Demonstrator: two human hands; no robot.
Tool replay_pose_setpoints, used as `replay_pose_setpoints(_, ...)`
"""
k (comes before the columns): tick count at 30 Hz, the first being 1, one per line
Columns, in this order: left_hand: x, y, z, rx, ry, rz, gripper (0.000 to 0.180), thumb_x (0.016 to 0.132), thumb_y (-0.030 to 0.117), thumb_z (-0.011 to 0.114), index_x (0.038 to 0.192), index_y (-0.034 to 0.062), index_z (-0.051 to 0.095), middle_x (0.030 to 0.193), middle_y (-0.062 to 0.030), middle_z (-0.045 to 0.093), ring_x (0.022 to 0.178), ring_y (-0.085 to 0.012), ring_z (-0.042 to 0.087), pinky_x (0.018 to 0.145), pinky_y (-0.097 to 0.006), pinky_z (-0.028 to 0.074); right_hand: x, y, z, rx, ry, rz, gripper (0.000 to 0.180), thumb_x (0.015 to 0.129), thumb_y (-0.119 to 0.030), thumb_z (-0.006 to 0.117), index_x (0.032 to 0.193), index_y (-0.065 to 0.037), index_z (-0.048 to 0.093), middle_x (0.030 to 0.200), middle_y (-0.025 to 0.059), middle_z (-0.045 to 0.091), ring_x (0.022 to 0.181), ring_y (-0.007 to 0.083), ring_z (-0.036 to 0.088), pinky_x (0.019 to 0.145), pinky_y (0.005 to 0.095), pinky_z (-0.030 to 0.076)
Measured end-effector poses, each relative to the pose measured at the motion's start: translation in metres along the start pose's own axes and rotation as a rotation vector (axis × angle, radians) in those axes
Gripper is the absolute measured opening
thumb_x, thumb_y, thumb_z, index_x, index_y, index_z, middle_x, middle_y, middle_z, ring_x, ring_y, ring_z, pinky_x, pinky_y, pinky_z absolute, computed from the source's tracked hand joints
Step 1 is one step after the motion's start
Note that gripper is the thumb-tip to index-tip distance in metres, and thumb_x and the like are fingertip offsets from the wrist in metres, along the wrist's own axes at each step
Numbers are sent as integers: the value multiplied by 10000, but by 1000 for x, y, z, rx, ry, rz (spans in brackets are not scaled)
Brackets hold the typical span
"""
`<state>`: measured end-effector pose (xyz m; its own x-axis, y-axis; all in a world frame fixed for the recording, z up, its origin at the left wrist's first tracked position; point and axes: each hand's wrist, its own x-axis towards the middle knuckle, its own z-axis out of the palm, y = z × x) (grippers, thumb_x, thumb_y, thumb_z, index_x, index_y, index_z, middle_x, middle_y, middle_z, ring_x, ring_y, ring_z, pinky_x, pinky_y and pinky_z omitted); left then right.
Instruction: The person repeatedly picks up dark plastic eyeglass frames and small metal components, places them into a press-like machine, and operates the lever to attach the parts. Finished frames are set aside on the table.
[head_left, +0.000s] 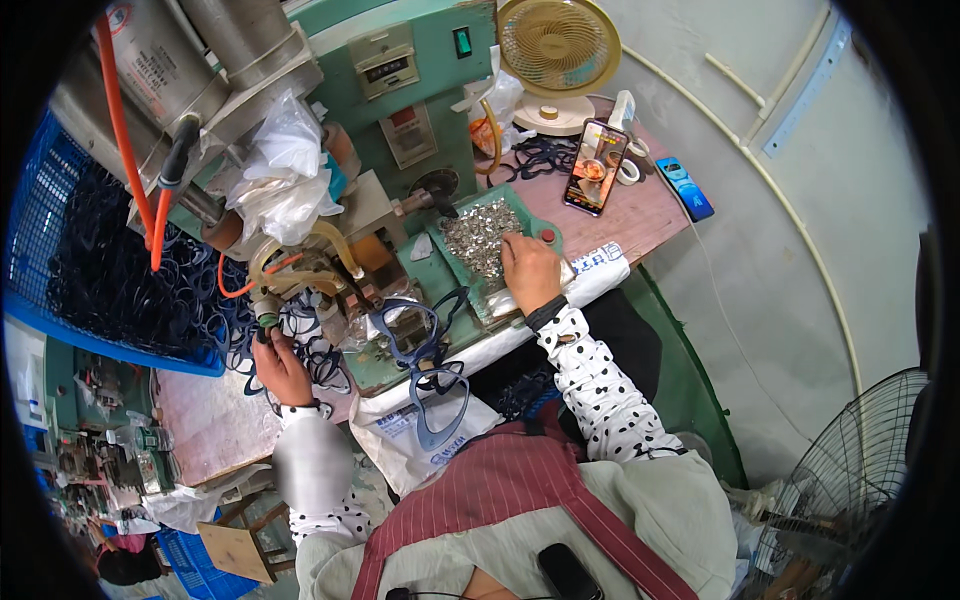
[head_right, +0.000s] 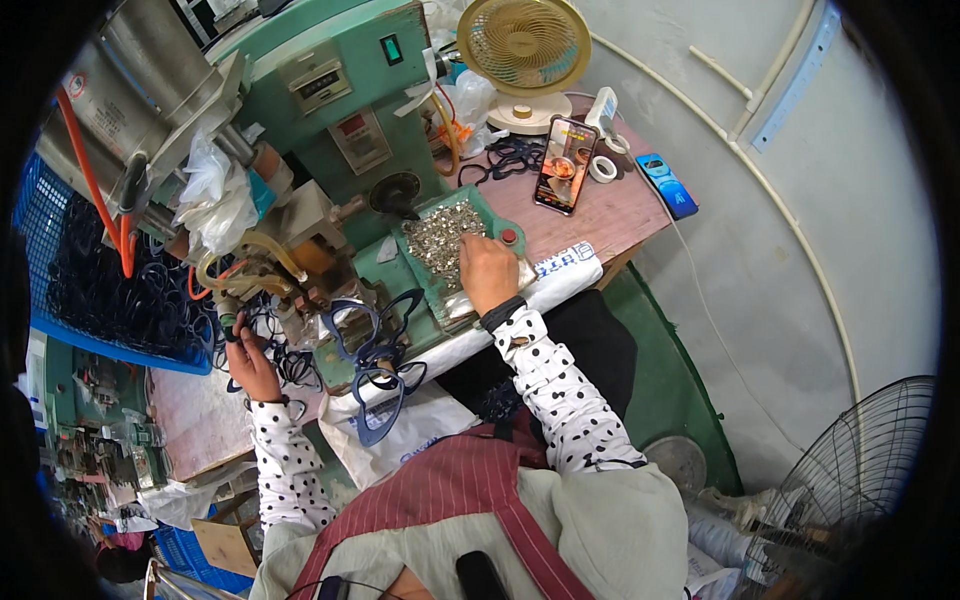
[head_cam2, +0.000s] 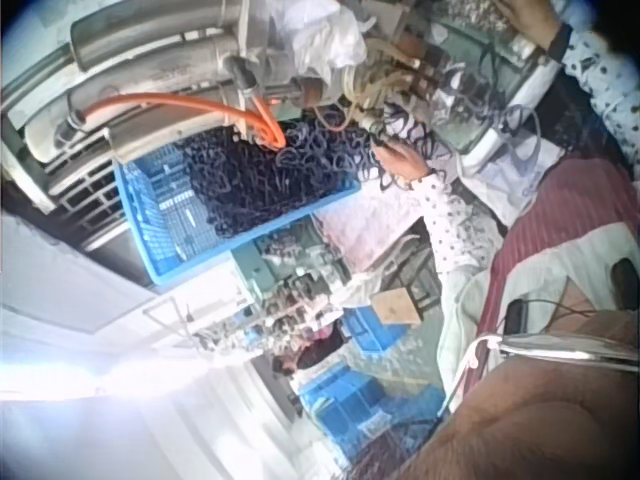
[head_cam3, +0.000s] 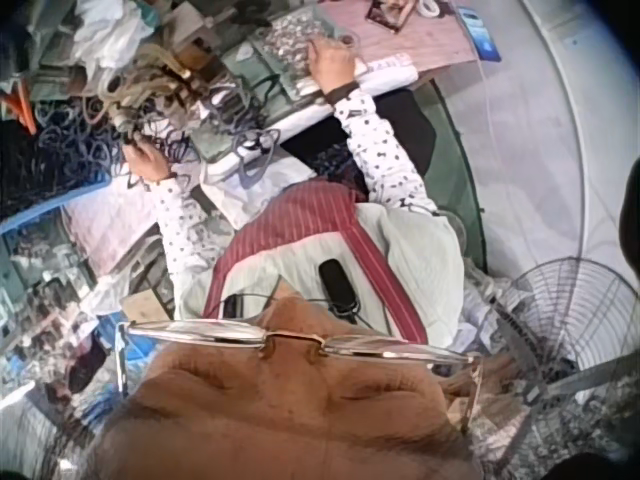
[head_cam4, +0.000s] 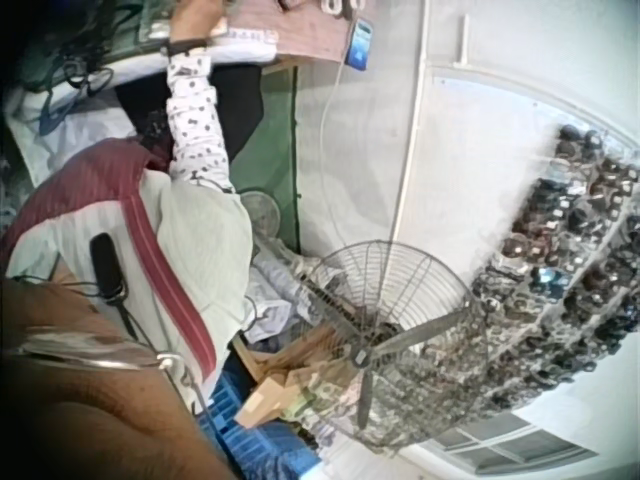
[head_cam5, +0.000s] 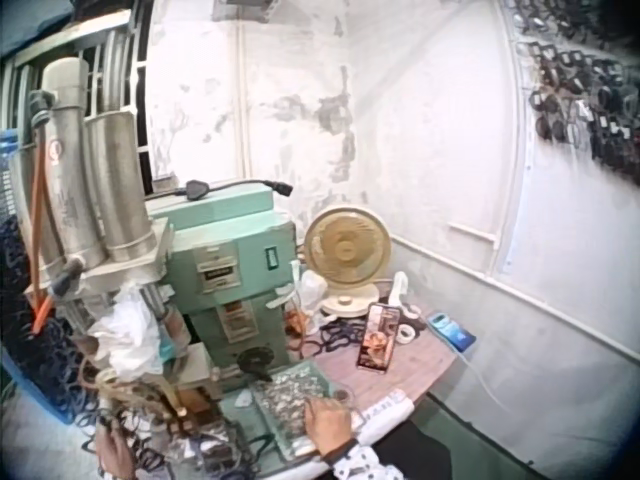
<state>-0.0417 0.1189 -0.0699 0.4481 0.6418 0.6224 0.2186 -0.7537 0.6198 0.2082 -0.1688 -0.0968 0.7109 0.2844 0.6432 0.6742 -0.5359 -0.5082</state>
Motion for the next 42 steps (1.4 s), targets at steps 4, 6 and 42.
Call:
replay_pose_setpoints(4,-17,73,-14,99,86,434,383,756,-52,557,1127,1,634,937,-96,677,891,-284,620,883,-412,443,4,-10,2,143,-15,32,126,789,-84,667,912,-78,693,806,136,673,764,330,644,692,430,508)
replay_pose_setpoints(6,-18,97,-14,46,-43,646,378,732,9,592,1103,52,650,1034,-90,700,900,-239,638,908,-440,413,13,-28,-9,266,-5,62,111,794,-81,673,897,-77,715,837,125,688,771,321,647,702,413,507)
replay_pose_setpoints(42,-16,139,24,-515,-508,970,406,792,27,611,1193,-33,599,1180,-160,638,1010,-295,627,954,-482,474,28,10,-26,262,-369,328,272,800,-141,708,1050,-43,662,930,156,699,855,324,667,744,402,511)
